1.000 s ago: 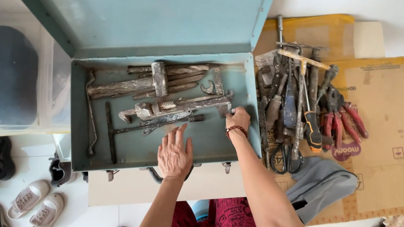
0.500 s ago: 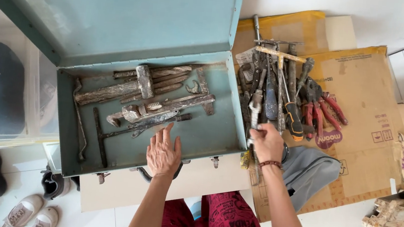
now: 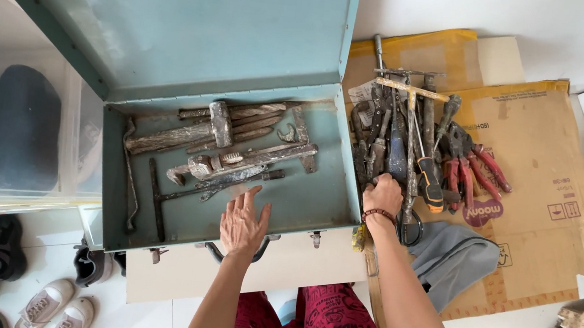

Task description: Sorting and organizing various hand tools in a metal toolbox.

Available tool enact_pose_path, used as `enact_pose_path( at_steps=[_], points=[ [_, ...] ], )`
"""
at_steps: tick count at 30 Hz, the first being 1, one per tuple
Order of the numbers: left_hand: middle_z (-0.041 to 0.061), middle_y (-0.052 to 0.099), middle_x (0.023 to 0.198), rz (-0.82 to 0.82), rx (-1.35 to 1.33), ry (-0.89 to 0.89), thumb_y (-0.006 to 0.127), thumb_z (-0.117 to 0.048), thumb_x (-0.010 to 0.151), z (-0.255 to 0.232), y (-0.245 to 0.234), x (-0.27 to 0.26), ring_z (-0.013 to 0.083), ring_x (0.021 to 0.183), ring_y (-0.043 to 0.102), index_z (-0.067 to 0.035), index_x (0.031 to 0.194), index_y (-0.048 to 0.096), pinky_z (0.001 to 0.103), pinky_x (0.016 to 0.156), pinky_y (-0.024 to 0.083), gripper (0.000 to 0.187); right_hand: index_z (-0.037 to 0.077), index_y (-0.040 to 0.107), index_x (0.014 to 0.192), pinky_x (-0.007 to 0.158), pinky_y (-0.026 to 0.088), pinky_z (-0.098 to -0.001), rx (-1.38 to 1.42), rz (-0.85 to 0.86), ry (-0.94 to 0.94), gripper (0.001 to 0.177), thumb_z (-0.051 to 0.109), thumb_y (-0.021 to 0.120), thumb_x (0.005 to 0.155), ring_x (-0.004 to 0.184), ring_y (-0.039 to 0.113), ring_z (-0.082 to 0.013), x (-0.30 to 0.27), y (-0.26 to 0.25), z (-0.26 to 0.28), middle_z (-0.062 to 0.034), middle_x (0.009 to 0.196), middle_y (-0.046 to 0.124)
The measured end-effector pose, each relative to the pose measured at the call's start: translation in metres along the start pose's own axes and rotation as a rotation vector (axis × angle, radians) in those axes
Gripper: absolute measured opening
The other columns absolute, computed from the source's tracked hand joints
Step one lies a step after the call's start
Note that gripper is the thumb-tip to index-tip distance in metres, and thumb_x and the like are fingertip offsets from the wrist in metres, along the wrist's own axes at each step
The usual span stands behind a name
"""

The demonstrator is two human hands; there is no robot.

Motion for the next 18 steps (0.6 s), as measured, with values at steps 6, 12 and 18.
enact_pose_path(
  at_steps=[6,12,18],
  points=[
    [0.003,0.064,0.135,-0.017,-0.08,-0.213,0.06,-0.05,0.092,-0.01,-0.009,0.007,0.0266,0.125,0.057,-0.028,0.14,0.054,0.045,0.104,0.044,0.053,0.002,0.064,0.108,0.077,0.053,-0.053,0.077,-0.147,-0.127,0.033,0.01,0.08,0.081,0.089,0.066,-0.0451,-0.012,-0.028,0.014,-0.0226,0.097,0.068],
    [0.005,0.065,0.132,-0.079,-0.063,-0.289,0.057,-0.05,0.094,-0.009,-0.008,0.008,0.0268,0.122,0.058,-0.025,0.139,0.054,0.045,0.103,0.045,0.052,0.006,0.066,0.106,0.073,0.053,-0.0459,0.339,-0.175,-0.344,0.019,0.008,0.077,0.09,0.078,0.067,-0.0343,-0.016,-0.054,0.078,-0.0145,0.09,0.067],
    [0.007,0.066,0.127,-0.118,-0.057,-0.288,0.054,-0.044,0.097,-0.005,-0.008,0.011,0.0269,0.117,0.061,-0.022,0.138,0.054,0.046,0.098,0.046,0.046,0.007,0.067,0.099,0.075,0.053,-0.043,0.268,0.066,-0.65,0.019,0.014,0.081,0.088,0.087,0.067,-0.0311,-0.026,-0.011,0.149,-0.0113,0.097,0.068]
  ],
)
Point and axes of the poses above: each hand's wrist, its own x-axis towards the middle knuckle, its own y-axis out of the palm, z = x × y, the point moved 1 cm from there along x, towards the middle knuckle
